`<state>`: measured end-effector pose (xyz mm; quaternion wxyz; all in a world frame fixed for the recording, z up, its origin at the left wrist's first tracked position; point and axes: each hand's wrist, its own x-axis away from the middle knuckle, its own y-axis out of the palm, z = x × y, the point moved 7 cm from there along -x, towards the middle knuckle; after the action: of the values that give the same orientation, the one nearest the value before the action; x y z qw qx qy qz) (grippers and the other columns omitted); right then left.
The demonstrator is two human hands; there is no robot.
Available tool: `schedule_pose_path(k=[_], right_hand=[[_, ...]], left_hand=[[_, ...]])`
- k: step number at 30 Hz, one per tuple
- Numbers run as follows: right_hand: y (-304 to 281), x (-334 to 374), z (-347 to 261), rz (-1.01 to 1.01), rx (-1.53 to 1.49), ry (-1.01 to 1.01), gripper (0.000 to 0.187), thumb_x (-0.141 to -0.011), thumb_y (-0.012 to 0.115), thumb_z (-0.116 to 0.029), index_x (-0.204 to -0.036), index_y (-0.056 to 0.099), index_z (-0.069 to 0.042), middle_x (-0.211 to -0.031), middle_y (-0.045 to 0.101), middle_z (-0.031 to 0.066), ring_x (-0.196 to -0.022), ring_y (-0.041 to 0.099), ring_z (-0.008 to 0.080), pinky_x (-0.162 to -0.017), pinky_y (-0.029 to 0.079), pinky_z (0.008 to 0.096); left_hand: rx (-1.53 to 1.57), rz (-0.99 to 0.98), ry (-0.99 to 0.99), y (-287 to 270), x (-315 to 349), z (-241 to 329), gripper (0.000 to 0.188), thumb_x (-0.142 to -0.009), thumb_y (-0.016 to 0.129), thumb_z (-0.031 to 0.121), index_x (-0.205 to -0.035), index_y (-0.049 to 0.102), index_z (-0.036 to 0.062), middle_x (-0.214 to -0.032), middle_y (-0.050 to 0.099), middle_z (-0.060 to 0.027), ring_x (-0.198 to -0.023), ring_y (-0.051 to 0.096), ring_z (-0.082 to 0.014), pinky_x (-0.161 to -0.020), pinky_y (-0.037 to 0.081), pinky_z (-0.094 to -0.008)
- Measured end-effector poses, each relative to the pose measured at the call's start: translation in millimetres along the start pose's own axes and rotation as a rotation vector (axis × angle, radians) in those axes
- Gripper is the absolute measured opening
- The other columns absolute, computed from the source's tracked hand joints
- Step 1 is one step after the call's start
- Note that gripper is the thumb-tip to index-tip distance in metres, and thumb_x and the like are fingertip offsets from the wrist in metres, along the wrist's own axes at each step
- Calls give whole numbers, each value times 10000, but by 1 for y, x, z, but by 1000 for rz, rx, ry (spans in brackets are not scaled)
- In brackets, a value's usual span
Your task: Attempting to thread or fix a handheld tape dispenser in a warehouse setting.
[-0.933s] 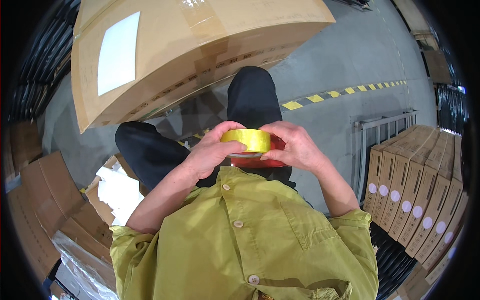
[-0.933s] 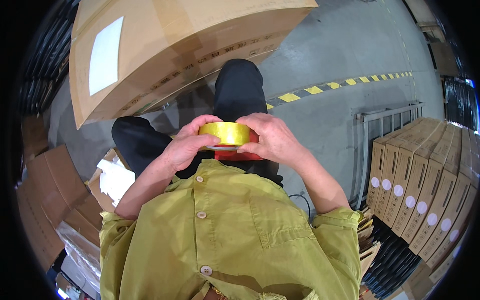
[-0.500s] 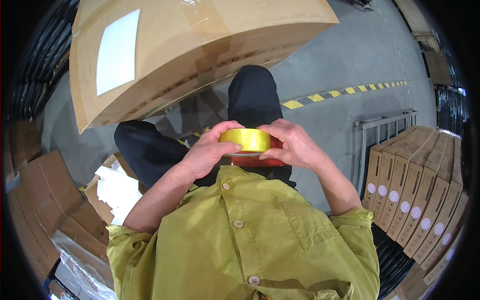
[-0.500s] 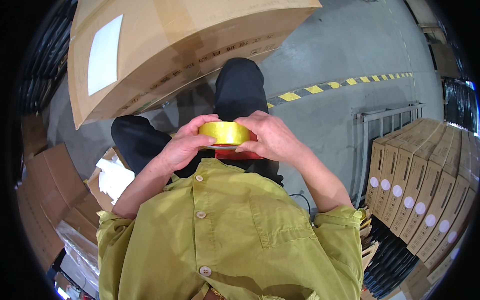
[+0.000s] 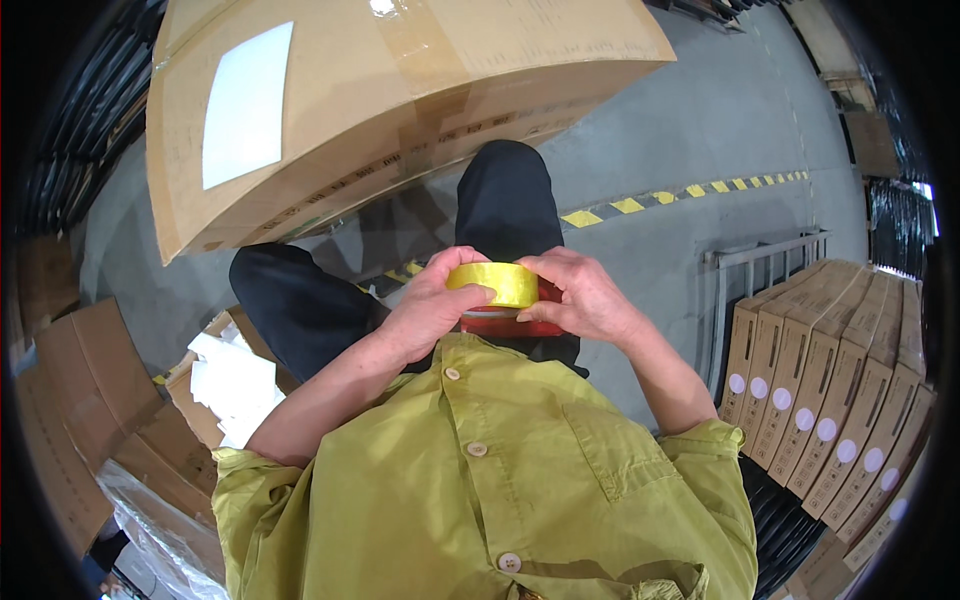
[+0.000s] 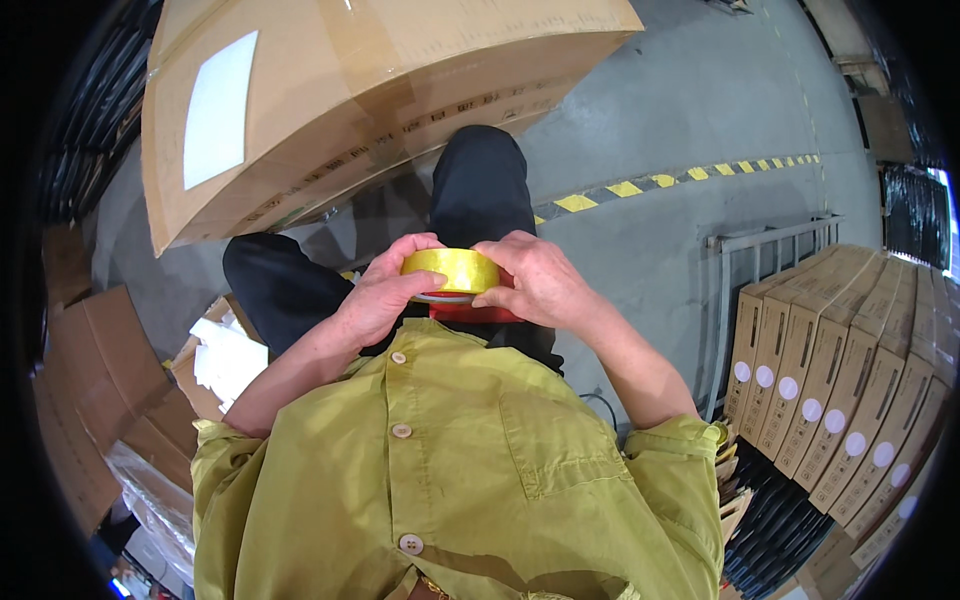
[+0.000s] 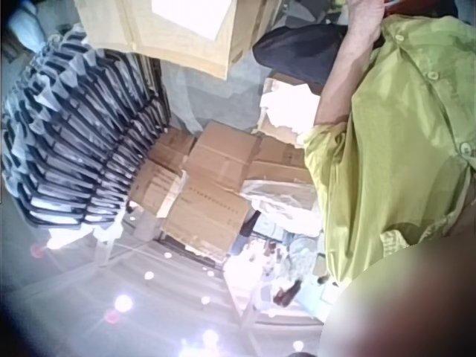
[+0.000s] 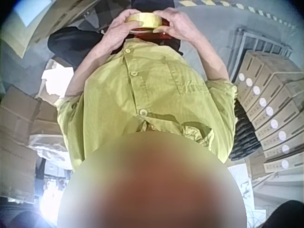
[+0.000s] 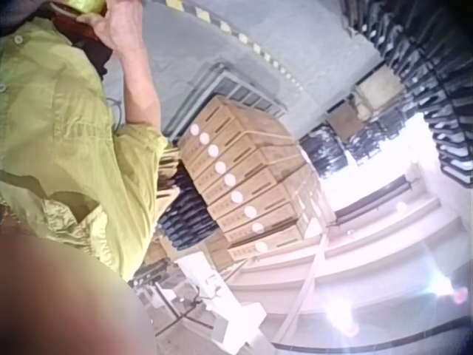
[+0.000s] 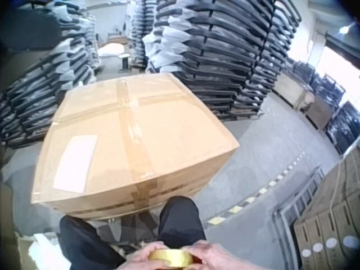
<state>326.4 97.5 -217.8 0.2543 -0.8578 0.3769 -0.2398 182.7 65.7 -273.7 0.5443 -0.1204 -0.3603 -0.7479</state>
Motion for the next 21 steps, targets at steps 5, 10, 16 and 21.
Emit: schedule_pose_path(k=[5, 10, 16, 21], right_hand=[[-2, 0, 1, 14, -18, -29, 515, -628, 782, -239, -1042, 586, -4, -795, 583, 134, -783, 563, 302, -692, 461, 378], [-1, 1, 0, 22, 8, -57, 514, -619, 785, -230, -1036, 588, -2, -796, 589, 134, -793, 566, 304, -698, 462, 381], [2, 0, 0, 36, -3, -71, 498, -615, 782, -204, -1025, 588, 2, -804, 596, 135, -793, 563, 301, -699, 460, 380], [3, -2, 1, -21, -10, 10, 499, -614, 792, -136, -1055, 589, -19, -858, 595, 108, -788, 563, 250, -710, 473, 320]], left_hand=[[94, -82, 6, -7, 2, -2, 471, -767, 618, 55, -1215, 470, 47, -1185, 468, -38, -1119, 431, -146, -973, 328, -283], [98, -89, -9, 3, 8, 4, 414, -765, 607, 52, -1164, 495, 39, -1174, 465, -34, -1111, 429, -143, -969, 328, -282], [-3, -35, 19, 3, 4, 4, 346, -763, 588, 45, -1097, 499, 39, -1080, 491, -28, -1028, 455, -130, -917, 359, -269], [-110, 33, 7, 1, -4, -2, 325, -766, 586, 56, -1079, 498, 44, -1025, 507, -25, -969, 482, -126, -873, 389, -261]])
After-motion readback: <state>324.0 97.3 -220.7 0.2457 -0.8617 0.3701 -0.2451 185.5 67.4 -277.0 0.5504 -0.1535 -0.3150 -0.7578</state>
